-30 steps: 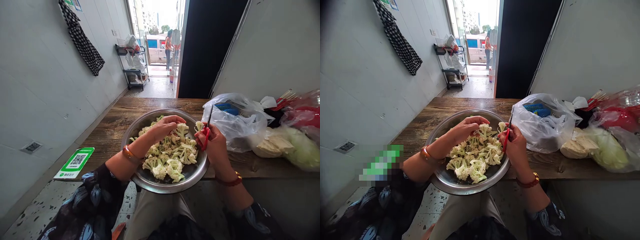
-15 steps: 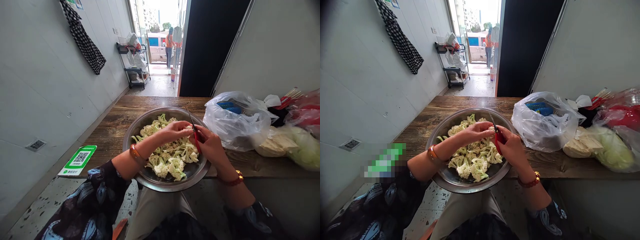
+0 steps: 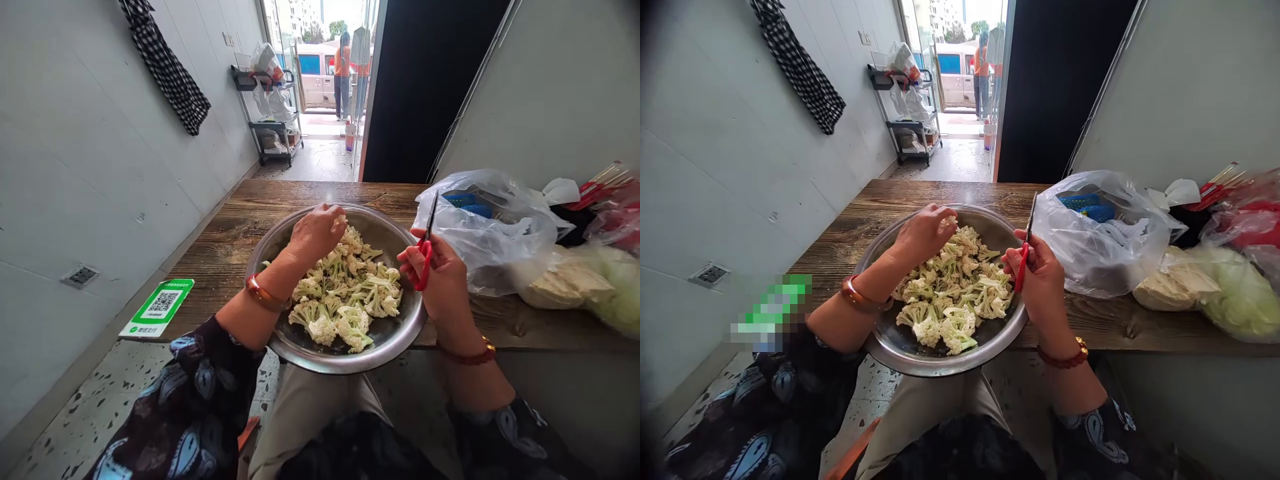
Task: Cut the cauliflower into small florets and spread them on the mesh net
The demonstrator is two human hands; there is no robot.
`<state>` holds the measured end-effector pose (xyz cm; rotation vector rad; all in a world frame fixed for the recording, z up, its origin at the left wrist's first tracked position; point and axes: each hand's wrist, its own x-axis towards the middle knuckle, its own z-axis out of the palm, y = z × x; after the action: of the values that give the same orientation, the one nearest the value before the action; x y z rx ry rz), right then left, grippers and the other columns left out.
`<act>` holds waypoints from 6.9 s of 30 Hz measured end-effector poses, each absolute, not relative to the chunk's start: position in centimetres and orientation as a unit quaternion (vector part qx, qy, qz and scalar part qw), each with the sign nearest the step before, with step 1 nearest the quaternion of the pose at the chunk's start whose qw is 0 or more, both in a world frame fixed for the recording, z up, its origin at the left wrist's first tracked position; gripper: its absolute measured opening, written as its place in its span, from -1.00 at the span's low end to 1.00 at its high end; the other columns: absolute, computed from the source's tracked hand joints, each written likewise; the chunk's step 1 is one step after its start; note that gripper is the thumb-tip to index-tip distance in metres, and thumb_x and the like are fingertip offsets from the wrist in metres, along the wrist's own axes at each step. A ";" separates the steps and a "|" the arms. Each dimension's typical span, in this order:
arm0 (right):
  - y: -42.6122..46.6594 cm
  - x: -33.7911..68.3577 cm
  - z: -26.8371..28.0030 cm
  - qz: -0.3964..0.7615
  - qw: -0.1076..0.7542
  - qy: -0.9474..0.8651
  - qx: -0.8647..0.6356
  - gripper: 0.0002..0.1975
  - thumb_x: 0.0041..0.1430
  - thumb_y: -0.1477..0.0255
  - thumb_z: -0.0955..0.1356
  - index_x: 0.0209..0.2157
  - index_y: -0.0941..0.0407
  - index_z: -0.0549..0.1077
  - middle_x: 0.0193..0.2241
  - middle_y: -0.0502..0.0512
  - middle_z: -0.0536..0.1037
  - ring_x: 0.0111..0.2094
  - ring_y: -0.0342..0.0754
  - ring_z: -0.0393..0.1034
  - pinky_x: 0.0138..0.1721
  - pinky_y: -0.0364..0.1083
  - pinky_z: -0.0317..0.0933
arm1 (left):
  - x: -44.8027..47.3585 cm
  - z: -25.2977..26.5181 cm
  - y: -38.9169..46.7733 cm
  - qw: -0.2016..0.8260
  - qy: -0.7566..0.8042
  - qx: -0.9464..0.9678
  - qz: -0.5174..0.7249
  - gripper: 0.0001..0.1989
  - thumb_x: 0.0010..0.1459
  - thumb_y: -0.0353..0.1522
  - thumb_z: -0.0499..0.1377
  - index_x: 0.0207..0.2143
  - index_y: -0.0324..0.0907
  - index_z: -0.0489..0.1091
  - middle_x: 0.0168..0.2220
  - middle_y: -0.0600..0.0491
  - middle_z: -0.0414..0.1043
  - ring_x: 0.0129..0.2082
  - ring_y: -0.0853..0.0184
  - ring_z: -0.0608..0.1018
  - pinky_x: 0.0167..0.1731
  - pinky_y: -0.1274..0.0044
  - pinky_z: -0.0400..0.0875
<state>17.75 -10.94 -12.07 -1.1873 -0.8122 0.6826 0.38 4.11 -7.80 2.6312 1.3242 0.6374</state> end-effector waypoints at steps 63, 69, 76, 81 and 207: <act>-11.3 17.6 -11.9 0.312 0.708 -0.342 -0.533 -0.56 0.07 0.24 0.49 -0.01 0.02 0.46 -0.43 -0.06 0.56 -0.50 -0.19 0.42 -0.49 -0.20 0.32 | 2.1 -10.0 3.0 0.137 0.159 0.968 0.140 -0.55 0.00 -0.59 0.07 -0.09 -0.14 0.52 -0.07 -0.04 0.51 -0.07 0.21 0.47 0.05 0.35 0.32; -11.3 17.7 -12.1 0.304 0.708 -0.354 -0.529 -0.59 0.11 0.27 0.47 0.00 0.02 0.46 -0.42 -0.07 0.56 -0.49 -0.20 0.41 -0.46 -0.20 0.32 | 2.4 -10.6 2.6 0.106 0.149 0.982 0.055 -0.76 0.07 -0.50 0.14 -0.24 -0.18 0.56 -0.28 -0.04 0.53 -0.21 0.23 0.49 -0.05 0.41 0.35; -11.3 17.7 -12.1 0.298 0.710 -0.359 -0.528 -0.62 0.13 0.31 0.46 -0.01 0.02 0.46 -0.43 -0.08 0.56 -0.48 -0.20 0.42 -0.46 -0.21 0.33 | 2.5 -10.4 3.0 0.001 0.277 0.941 0.193 -0.71 0.15 -0.42 0.16 -0.06 -0.22 0.49 -0.11 -0.13 0.49 -0.05 0.10 0.44 0.01 0.26 0.35; -11.3 17.7 -11.7 0.313 0.714 -0.349 -0.520 -0.60 0.10 0.30 0.48 -0.01 0.02 0.46 -0.45 -0.08 0.55 -0.51 -0.21 0.40 -0.51 -0.22 0.29 | 3.2 -11.0 1.3 0.074 0.115 0.982 0.128 -0.69 0.17 -0.39 0.20 -0.01 -0.15 0.48 0.00 -0.07 0.47 0.01 0.18 0.46 0.09 0.33 0.33; -11.6 17.4 -11.8 0.291 0.715 -0.336 -0.540 -0.59 0.05 0.30 0.51 -0.05 0.04 0.50 -0.46 -0.06 0.59 -0.54 -0.20 0.41 -0.57 -0.24 0.27 | 2.7 -9.3 3.5 0.435 0.311 0.781 0.321 -0.73 0.14 -0.42 0.18 -0.10 -0.24 0.50 -0.24 -0.02 0.50 -0.37 0.39 0.52 -0.35 0.53 0.44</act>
<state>17.39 -11.59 -11.78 -1.1958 -0.7444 0.6436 2.72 3.49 -9.35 1.9447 0.7752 0.8001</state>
